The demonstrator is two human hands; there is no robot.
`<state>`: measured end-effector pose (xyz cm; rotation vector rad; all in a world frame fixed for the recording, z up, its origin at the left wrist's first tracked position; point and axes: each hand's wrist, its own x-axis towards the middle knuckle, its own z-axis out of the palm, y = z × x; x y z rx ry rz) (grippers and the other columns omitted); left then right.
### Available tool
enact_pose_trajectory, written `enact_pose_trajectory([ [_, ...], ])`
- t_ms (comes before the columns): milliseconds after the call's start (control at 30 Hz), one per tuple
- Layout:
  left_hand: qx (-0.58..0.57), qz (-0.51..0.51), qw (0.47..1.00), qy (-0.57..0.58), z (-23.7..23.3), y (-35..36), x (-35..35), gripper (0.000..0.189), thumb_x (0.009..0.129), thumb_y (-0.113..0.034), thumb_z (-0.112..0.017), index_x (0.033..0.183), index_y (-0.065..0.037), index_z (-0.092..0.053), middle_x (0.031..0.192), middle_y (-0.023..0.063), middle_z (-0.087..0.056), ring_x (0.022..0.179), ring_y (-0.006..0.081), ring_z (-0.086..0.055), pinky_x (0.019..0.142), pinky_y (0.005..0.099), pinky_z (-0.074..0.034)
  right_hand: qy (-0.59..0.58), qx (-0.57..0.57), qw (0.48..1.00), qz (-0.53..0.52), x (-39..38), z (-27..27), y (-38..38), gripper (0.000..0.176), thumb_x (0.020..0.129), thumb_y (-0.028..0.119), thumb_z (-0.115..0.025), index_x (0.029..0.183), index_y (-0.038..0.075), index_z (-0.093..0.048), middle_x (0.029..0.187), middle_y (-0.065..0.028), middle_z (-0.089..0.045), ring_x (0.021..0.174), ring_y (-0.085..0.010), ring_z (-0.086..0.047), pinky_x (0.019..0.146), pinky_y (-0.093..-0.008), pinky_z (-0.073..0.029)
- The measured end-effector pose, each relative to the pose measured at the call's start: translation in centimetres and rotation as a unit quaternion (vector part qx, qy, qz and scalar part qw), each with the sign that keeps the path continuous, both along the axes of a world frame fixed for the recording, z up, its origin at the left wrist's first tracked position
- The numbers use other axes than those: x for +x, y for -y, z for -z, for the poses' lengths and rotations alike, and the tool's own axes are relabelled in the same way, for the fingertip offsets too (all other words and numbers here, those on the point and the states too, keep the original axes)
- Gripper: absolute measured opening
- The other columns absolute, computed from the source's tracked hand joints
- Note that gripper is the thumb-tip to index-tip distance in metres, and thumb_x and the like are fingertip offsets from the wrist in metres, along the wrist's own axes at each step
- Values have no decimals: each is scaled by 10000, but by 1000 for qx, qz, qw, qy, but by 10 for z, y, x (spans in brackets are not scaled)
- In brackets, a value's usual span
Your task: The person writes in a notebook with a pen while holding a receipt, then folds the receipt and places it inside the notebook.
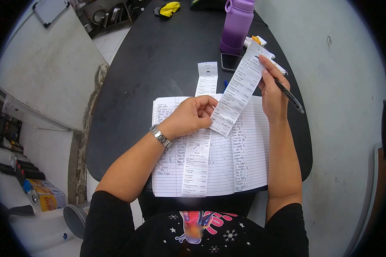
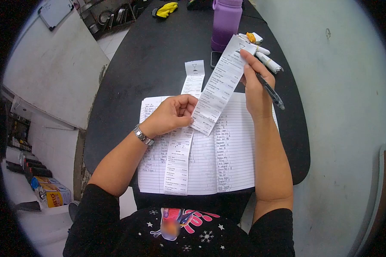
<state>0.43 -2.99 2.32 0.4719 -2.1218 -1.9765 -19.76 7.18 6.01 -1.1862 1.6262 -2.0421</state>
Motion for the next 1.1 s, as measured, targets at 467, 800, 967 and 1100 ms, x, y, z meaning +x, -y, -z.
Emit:
enact_pose_trajectory([
  [467,24,10,1000,-19,-1,0,2,367,725,70,-564,1089,28,-578,922,64,-659,757,61,-603,707,174,-473,27,-3,1000,-1,-3,1,1,314,919,78,-456,1175,-39,-594,1109,-154,-585,941,-160,-600,863,-287,-498],
  [800,15,27,999,-37,4,2,1,378,718,64,-584,1094,30,-573,962,65,-651,769,50,-592,682,174,-465,29,3,1000,1,-4,0,0,300,937,60,-451,1184,-43,-586,1117,-172,-590,934,-158,-610,845,-275,-506],
  [967,17,26,999,-34,-3,0,3,377,717,67,-579,1092,34,-571,942,55,-645,755,46,-580,683,171,-463,15,11,1000,14,-4,2,0,302,914,61,-470,1171,-25,-604,1097,-145,-597,912,-147,-606,828,-265,-508],
  [1100,15,22,999,-28,-1,1,2,369,717,71,-578,1084,35,-572,944,59,-646,756,49,-583,692,173,-467,30,-4,1000,8,-3,2,2,302,914,58,-468,1172,-25,-603,1101,-150,-598,922,-146,-607,828,-267,-513],
])
